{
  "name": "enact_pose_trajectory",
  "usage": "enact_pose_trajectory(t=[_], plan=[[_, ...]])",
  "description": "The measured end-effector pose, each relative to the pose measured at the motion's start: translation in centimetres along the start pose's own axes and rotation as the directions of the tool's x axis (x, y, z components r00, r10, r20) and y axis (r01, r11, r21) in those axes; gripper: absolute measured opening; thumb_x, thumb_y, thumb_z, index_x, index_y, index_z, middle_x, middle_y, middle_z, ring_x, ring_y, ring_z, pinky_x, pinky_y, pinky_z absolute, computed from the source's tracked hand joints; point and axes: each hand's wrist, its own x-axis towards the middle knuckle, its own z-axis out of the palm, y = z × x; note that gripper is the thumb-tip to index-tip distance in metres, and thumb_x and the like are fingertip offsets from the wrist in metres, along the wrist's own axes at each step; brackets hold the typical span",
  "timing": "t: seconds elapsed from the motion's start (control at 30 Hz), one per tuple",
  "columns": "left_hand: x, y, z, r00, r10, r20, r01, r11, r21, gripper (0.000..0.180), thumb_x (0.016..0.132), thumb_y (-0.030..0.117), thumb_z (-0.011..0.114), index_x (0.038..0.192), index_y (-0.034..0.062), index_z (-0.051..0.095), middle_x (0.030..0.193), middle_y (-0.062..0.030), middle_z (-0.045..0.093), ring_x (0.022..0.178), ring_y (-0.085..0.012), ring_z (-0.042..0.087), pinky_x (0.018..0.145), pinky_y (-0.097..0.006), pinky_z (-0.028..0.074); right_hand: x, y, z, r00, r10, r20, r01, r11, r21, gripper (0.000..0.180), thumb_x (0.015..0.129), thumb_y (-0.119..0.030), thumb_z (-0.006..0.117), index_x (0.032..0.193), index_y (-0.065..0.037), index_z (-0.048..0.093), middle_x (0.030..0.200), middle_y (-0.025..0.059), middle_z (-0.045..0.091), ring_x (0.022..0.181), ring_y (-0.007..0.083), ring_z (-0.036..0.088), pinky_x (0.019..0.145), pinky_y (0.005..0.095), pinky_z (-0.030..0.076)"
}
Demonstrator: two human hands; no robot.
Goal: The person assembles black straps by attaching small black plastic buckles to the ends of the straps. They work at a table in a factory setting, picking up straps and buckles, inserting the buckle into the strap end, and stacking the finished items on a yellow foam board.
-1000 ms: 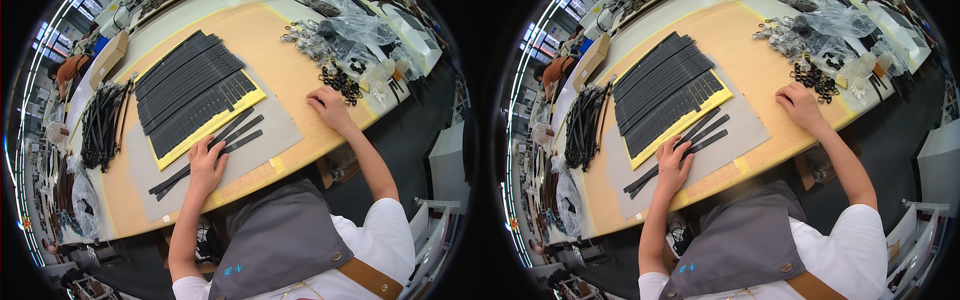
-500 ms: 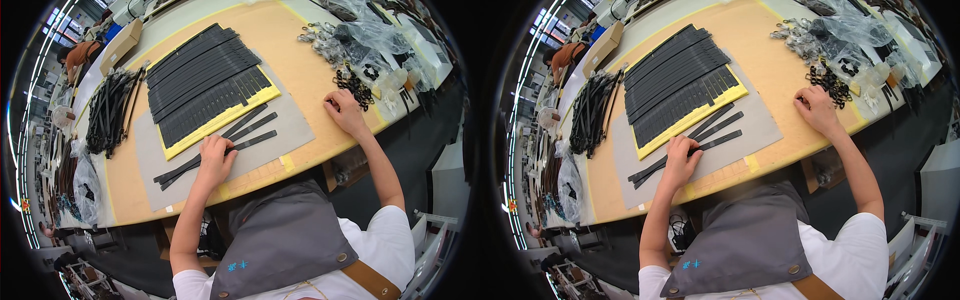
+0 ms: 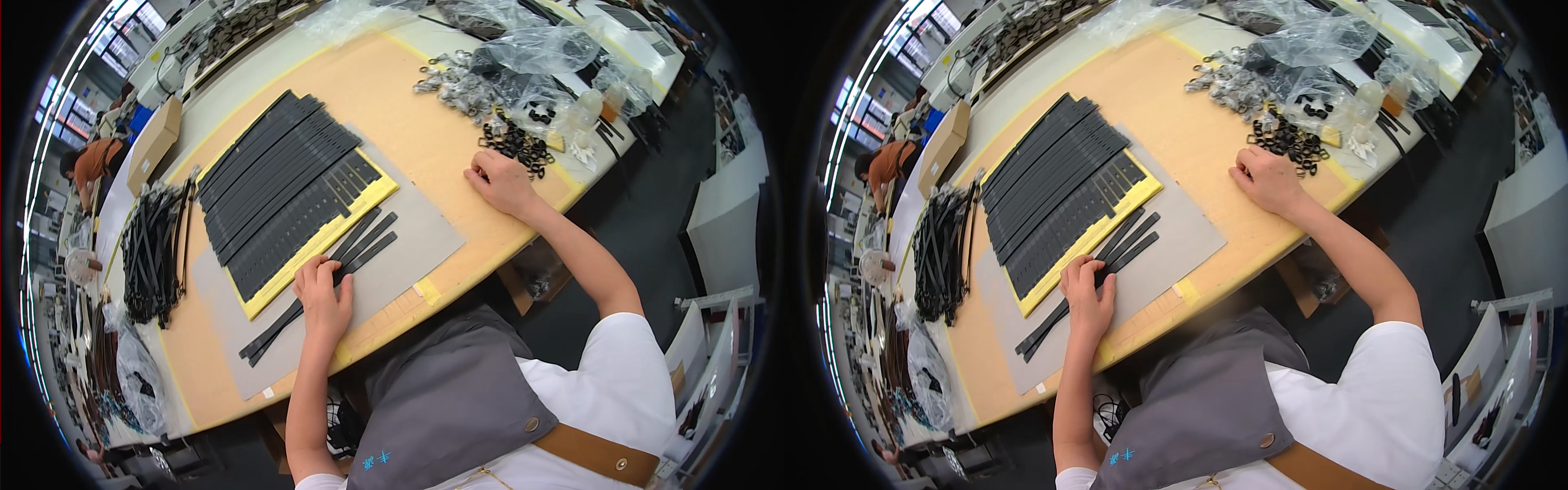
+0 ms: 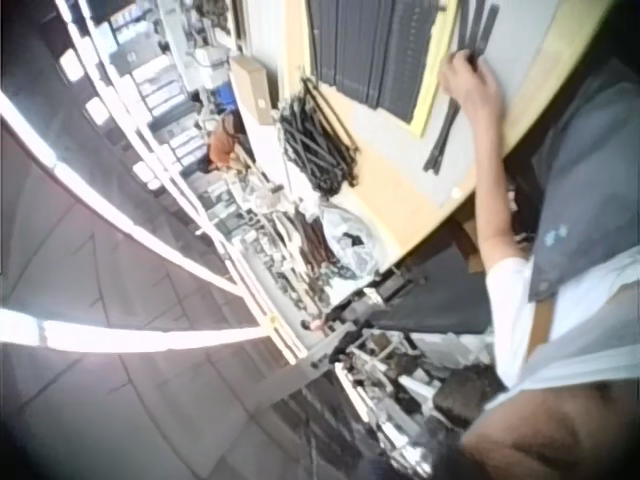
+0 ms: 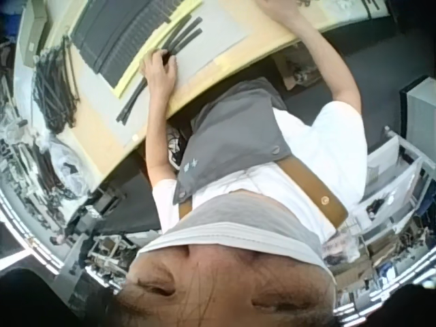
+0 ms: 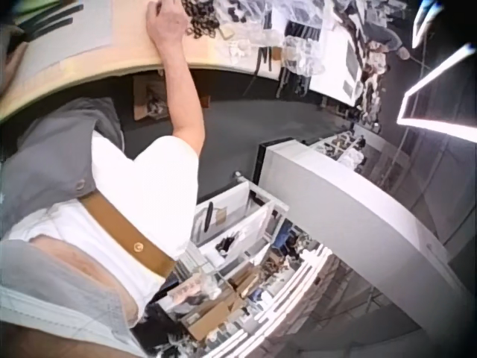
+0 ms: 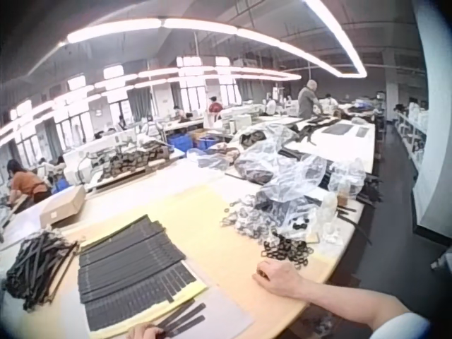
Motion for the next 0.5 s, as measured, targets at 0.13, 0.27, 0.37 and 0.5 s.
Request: enact_pose_trajectory(t=[0.13, 0.27, 0.37, 0.5], plan=[[-0.2, 0.2, 0.3, 1.000, 0.012, -0.006, -0.012, 1.000, -0.006, 0.030, 0.090, 0.011, 0.074, 0.117, 0.0027, 0.065, 0.131, -0.0165, 0.059, 0.126, -0.0349, 0.053, 0.109, -0.047, 0.036, -0.7, 0.6, 0.0, 1.000, 0.005, -0.011, -0.005, 1.000, -0.030, 0.024, 0.093, -0.024, 0.074, 0.081, -0.008, 0.061, 0.076, 0.0090, 0.067, 0.067, 0.0293, 0.069, 0.060, 0.0421, 0.054], [-0.3, 0.4, 0.3, 1.000, 0.006, 0.001, -0.006, 1.000, -0.003, 0.029, 0.092, 0.009, 0.073, 0.118, 0.0023, 0.064, 0.131, -0.0166, 0.060, 0.126, -0.0346, 0.053, 0.109, -0.046, 0.036, -2.0, -0.1, -0.4, 1.000, 0.004, 0.030, -0.005, 0.998, 0.057, 0.026, 0.094, -0.025, 0.074, 0.081, -0.007, 0.061, 0.075, 0.0093, 0.067, 0.066, 0.0285, 0.068, 0.061, 0.0410, 0.054], [-0.3, 0.5, 0.2, 1.000, -0.006, 0.015, 0.006, 1.000, -0.011, 0.029, 0.092, 0.009, 0.072, 0.119, 0.0023, 0.064, 0.131, -0.0166, 0.060, 0.127, -0.0347, 0.053, 0.110, -0.046, 0.036, -2.8, -0.1, -1.3, 0.980, 0.166, 0.112, -0.189, 0.951, 0.246, 0.029, 0.097, -0.028, 0.074, 0.083, -0.007, 0.060, 0.071, 0.0039, 0.063, 0.061, 0.0217, 0.063, 0.058, 0.0356, 0.051], [-0.1, 0.7, 0.2, 1.000, -0.007, 0.026, 0.008, 1.000, -0.013, 0.029, 0.092, 0.009, 0.072, 0.120, 0.0021, 0.064, 0.131, -0.0167, 0.060, 0.127, -0.0350, 0.053, 0.110, -0.047, 0.036, -2.9, 2.0, -2.8, 0.718, 0.486, 0.499, -0.505, -0.130, 0.853, 0.030, 0.101, -0.033, 0.072, 0.086, -0.010, 0.059, 0.068, -0.0053, 0.048, 0.054, 0.0119, 0.045, 0.050, 0.0265, 0.040]])
